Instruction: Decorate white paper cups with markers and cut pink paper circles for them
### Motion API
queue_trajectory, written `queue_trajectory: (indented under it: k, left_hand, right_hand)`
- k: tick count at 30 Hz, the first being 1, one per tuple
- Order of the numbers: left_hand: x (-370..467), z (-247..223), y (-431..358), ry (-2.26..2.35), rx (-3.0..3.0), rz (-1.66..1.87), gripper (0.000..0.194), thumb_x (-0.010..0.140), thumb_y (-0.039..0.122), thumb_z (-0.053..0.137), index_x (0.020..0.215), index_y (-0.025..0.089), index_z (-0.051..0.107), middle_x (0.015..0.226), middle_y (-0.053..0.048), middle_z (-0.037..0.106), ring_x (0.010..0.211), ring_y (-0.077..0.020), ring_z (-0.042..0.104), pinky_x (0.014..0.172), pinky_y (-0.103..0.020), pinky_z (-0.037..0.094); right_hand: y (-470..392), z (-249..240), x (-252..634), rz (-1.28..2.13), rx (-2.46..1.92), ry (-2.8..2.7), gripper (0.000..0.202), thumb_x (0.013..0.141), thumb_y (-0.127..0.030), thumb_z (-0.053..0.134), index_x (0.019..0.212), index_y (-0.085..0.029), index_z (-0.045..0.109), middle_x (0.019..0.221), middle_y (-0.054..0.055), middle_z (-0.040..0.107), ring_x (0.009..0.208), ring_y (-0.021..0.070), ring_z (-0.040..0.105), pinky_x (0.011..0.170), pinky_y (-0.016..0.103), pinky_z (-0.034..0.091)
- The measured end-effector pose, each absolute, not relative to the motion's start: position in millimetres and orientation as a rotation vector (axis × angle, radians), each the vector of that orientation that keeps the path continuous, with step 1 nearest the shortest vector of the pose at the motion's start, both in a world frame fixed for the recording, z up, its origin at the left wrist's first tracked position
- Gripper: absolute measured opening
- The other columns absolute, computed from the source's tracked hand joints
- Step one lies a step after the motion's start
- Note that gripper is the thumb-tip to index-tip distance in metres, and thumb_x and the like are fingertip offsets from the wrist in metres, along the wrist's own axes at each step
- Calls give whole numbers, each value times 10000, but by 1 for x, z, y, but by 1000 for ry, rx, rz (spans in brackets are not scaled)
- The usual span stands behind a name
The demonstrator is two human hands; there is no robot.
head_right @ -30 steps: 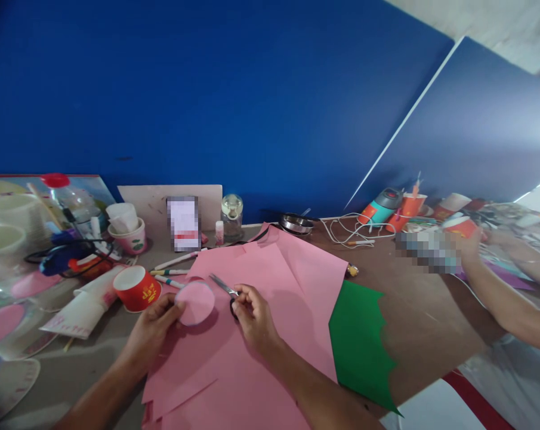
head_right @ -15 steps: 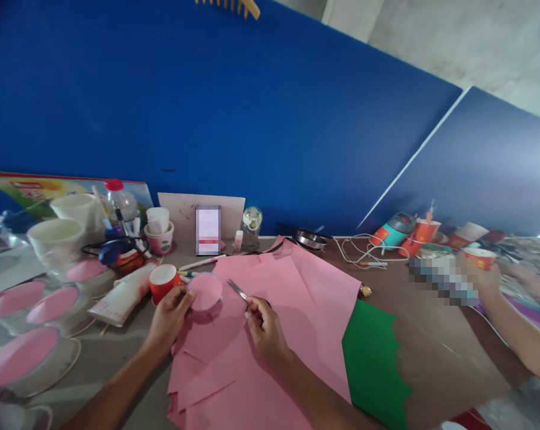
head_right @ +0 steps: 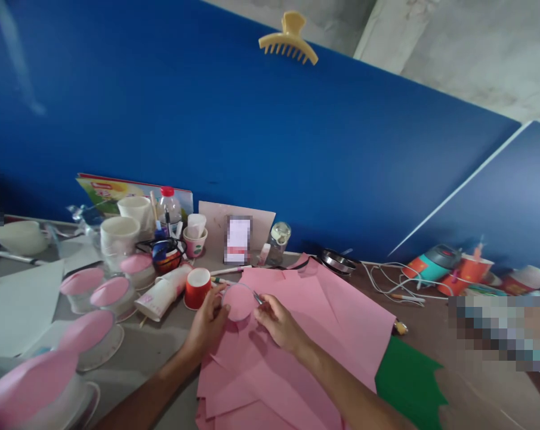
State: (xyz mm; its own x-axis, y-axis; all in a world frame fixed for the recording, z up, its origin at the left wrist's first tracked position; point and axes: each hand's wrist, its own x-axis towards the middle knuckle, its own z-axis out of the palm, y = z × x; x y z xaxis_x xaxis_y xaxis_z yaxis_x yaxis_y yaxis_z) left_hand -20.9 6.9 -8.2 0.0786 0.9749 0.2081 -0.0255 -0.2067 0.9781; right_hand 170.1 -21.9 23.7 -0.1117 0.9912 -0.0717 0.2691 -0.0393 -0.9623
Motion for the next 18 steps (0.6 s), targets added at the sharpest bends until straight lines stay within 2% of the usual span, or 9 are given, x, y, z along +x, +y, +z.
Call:
queue_trajectory:
  k: [2, 7, 12, 16, 18]
  left_hand:
    - [-20, -9, 6, 1028, 1426, 1275, 345, 782, 195, 513, 1125, 180, 542, 742, 3, 553, 681, -162, 527, 627, -259, 398]
    - [-18, -12, 5, 1106, 1592, 1111, 410, 791, 149, 445, 1197, 161, 508, 696, 31, 509, 602, -133, 477, 584, -239, 374]
    - [-20, -14, 1, 1171, 1894, 903, 429, 826, 132, 413, 1247, 150, 489, 664, 20, 578, 598, -146, 551, 589, -246, 402]
    - [-23, -14, -1, 1196, 2104, 819, 367, 844, 133, 410, 1191, 160, 526, 768, -47, 677, 708, -181, 633, 680, -282, 463]
    - [-23, -15, 0, 1201, 2151, 810, 357, 835, 122, 416, 1164, 172, 545, 839, -71, 704, 766, -199, 655, 719, -303, 480]
  right_hand:
    - [-21, 25, 174, 1259, -1415, -1505, 514, 765, -510, 646, 1135, -171, 535, 898, 35, 568, 728, 166, 593, 670, 322, 515]
    - [-28, 34, 188, 1330, -1510, -1577, 493, 755, -493, 664, 1102, -154, 572, 843, 38, 605, 676, 172, 599, 566, 280, 464]
    - [-16, 61, 173, 1080, -1508, -1694, 353, 793, -461, 603, 966, -155, 636, 834, 63, 658, 759, 205, 617, 699, 320, 490]
    - [-2, 88, 142, 929, -1407, -1809, 248, 843, -374, 531, 950, -178, 640, 927, 73, 676, 881, 214, 629, 793, 326, 488]
    - [4, 102, 124, 859, -1360, -1872, 205, 847, -322, 520, 930, -184, 646, 947, 65, 665, 890, 200, 621, 771, 305, 491]
